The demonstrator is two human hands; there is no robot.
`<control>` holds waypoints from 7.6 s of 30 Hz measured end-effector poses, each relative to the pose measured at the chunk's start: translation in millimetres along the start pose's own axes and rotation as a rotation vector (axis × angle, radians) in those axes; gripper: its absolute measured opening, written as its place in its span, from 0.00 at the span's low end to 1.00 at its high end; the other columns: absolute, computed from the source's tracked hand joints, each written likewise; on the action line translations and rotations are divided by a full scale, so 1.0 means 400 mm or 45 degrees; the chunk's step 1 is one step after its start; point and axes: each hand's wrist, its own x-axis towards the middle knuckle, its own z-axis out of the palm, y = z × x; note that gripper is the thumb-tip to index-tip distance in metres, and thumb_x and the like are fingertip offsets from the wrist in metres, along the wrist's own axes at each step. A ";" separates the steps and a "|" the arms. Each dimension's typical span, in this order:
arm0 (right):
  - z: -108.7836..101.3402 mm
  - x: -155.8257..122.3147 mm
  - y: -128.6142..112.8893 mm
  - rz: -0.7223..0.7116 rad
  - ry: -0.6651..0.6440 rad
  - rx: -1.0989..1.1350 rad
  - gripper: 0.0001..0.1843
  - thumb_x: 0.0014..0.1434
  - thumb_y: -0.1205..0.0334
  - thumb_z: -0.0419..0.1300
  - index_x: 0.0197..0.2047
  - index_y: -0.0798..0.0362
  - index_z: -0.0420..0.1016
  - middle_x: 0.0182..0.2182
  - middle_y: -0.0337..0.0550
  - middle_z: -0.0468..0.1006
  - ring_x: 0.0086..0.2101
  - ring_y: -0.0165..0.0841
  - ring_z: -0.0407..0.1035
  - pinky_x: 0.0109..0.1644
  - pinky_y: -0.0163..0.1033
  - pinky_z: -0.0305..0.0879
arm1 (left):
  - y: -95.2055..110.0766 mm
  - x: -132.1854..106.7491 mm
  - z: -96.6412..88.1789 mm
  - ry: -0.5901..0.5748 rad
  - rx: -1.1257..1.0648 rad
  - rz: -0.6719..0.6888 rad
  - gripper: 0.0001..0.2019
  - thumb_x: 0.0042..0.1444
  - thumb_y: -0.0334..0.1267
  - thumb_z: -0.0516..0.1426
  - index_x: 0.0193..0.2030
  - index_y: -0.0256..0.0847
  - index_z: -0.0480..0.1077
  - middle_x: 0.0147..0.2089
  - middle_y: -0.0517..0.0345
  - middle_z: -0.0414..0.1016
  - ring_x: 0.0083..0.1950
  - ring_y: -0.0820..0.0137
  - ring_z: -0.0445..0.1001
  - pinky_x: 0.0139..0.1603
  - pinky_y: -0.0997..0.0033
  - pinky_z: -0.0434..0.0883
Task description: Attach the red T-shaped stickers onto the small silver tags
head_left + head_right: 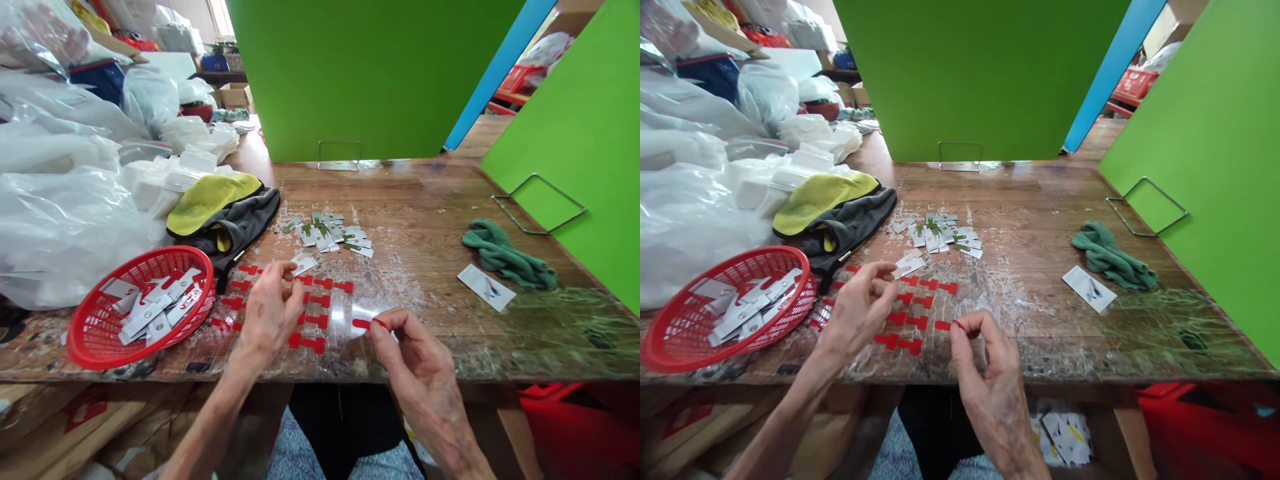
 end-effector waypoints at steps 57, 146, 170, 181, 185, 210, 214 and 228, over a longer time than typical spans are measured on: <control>0.028 -0.073 0.036 0.086 0.099 0.056 0.08 0.64 0.62 0.59 0.31 0.49 0.73 0.43 0.42 0.71 0.42 0.34 0.71 0.44 0.38 0.69 | 0.006 -0.172 0.101 -0.448 -1.589 -0.383 0.10 0.51 0.33 0.64 0.40 0.37 0.69 0.25 0.61 0.78 0.27 0.77 0.72 0.31 0.78 0.68; 0.031 -0.084 0.049 0.090 0.007 0.032 0.07 0.65 0.63 0.59 0.34 0.48 0.74 0.43 0.41 0.72 0.43 0.34 0.72 0.47 0.41 0.67 | -0.015 -0.186 0.115 -0.425 -1.602 -0.381 0.09 0.50 0.33 0.63 0.39 0.36 0.73 0.24 0.62 0.76 0.26 0.76 0.73 0.28 0.78 0.71; 0.051 -0.098 0.029 -0.126 0.133 -0.319 0.06 0.65 0.66 0.58 0.36 0.49 0.74 0.42 0.44 0.73 0.42 0.35 0.73 0.42 0.41 0.71 | -0.008 -0.194 0.125 -0.280 -1.533 -0.381 0.09 0.50 0.36 0.66 0.35 0.38 0.71 0.25 0.63 0.75 0.25 0.76 0.72 0.26 0.79 0.70; 0.055 -0.094 -0.003 -0.115 0.086 -0.447 0.08 0.67 0.67 0.54 0.38 0.50 0.73 0.30 0.38 0.79 0.28 0.30 0.75 0.32 0.34 0.72 | -0.006 -0.225 0.143 0.159 -0.820 0.046 0.04 0.58 0.30 0.61 0.38 0.43 0.73 0.32 0.61 0.81 0.31 0.70 0.80 0.35 0.74 0.76; 0.066 -0.101 -0.015 -0.074 0.123 -0.487 0.08 0.67 0.66 0.53 0.38 0.50 0.72 0.29 0.37 0.78 0.27 0.28 0.74 0.32 0.31 0.71 | -0.011 -0.233 0.156 0.331 -0.640 0.278 0.06 0.59 0.27 0.58 0.40 0.41 0.72 0.33 0.61 0.81 0.30 0.73 0.79 0.33 0.78 0.75; 0.006 -0.064 0.001 0.347 -0.167 -0.092 0.13 0.64 0.55 0.56 0.29 0.49 0.68 0.33 0.38 0.66 0.33 0.32 0.63 0.37 0.40 0.60 | -0.005 -0.204 0.123 -0.124 -1.327 -0.302 0.05 0.52 0.34 0.61 0.36 0.38 0.70 0.20 0.66 0.74 0.22 0.79 0.71 0.24 0.84 0.70; 0.008 -0.065 0.007 0.335 -0.172 -0.104 0.12 0.64 0.56 0.56 0.28 0.49 0.68 0.33 0.37 0.66 0.33 0.32 0.63 0.38 0.40 0.60 | -0.009 -0.201 0.117 -0.165 -1.407 -0.325 0.06 0.51 0.34 0.62 0.35 0.38 0.70 0.20 0.67 0.73 0.22 0.79 0.71 0.23 0.84 0.70; 0.026 -0.066 0.009 0.281 -0.122 -0.155 0.12 0.62 0.58 0.56 0.27 0.50 0.68 0.31 0.39 0.69 0.30 0.31 0.66 0.34 0.39 0.63 | -0.014 -0.204 0.107 -0.191 -1.403 -0.382 0.07 0.49 0.35 0.63 0.35 0.37 0.70 0.19 0.65 0.74 0.20 0.79 0.70 0.22 0.84 0.69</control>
